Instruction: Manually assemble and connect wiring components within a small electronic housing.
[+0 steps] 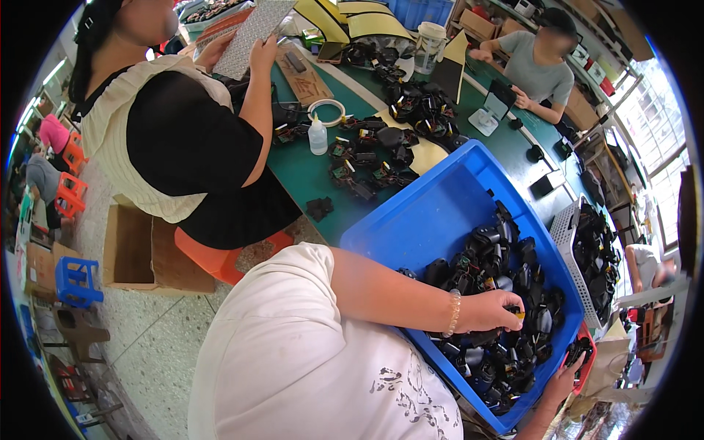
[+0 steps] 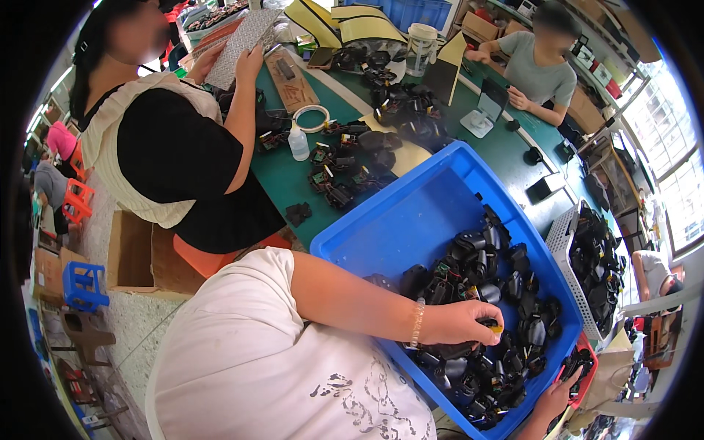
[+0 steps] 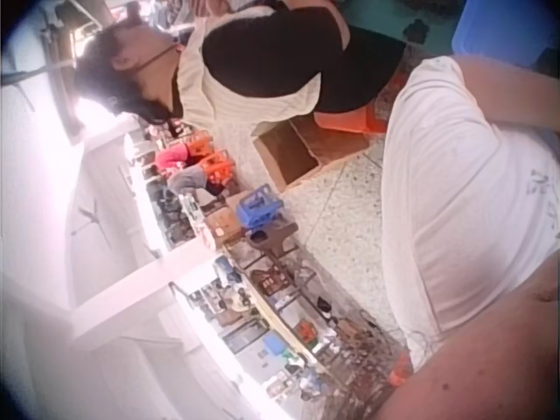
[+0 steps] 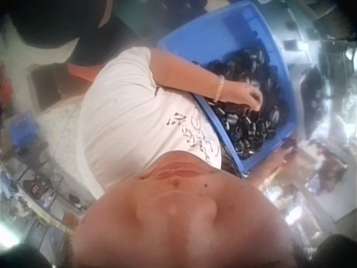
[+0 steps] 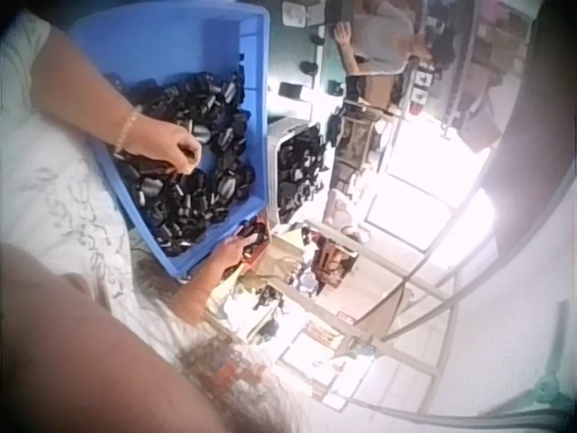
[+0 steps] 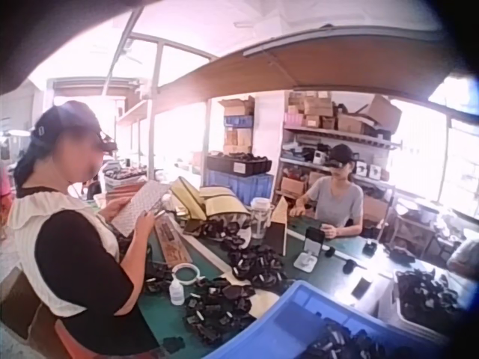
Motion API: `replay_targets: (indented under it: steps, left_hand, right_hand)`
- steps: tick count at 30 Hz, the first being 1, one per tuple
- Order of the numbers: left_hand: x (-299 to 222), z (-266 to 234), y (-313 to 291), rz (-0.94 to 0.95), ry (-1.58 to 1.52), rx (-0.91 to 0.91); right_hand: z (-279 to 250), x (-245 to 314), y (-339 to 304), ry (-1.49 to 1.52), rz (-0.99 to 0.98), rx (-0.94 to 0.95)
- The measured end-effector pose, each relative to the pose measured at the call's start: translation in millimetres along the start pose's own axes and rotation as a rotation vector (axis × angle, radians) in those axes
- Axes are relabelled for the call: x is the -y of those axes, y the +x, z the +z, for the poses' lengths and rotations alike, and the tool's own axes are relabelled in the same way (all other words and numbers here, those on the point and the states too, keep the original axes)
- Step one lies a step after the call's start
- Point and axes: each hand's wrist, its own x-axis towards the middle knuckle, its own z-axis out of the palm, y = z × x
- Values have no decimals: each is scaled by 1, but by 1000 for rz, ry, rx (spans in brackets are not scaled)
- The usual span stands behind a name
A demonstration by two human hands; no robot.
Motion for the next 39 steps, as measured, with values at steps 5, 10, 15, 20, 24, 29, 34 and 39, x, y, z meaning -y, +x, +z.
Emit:
replay_targets:
  steps: [5, 10, 15, 20, 24, 29, 34, 39]
  left_hand:
    - [3, -1, 3, -30, -34, -5]
    - [-5, 0, -2, -95, -36, -53]
    - [-1, -4, 2, -77, -47, -58]
    - [-1, -6, 4, -83, -102, -74]
    - [-6, -3, 2, -92, -124, -90]
    - [-3, -4, 2, -140, -125, -82]
    - [-4, -3, 2, -186, -173, -60]
    - [-3, -4, 2, -204, -171, -57]
  right_hand:
    - [-4, 14, -3, 213, -243, -214]
    - [-37, 102, -18, 638, -279, -40]
    - [-79, 197, -45, 875, -331, 231]
    - [-67, 223, -46, 901, -482, 189]
    - [-55, 224, -46, 999, -406, 198]
    - [-49, 221, -51, 1073, -298, 251]
    - [-41, 214, -49, 1138, -297, 280]
    - [-42, 217, -47, 1189, -272, 258]
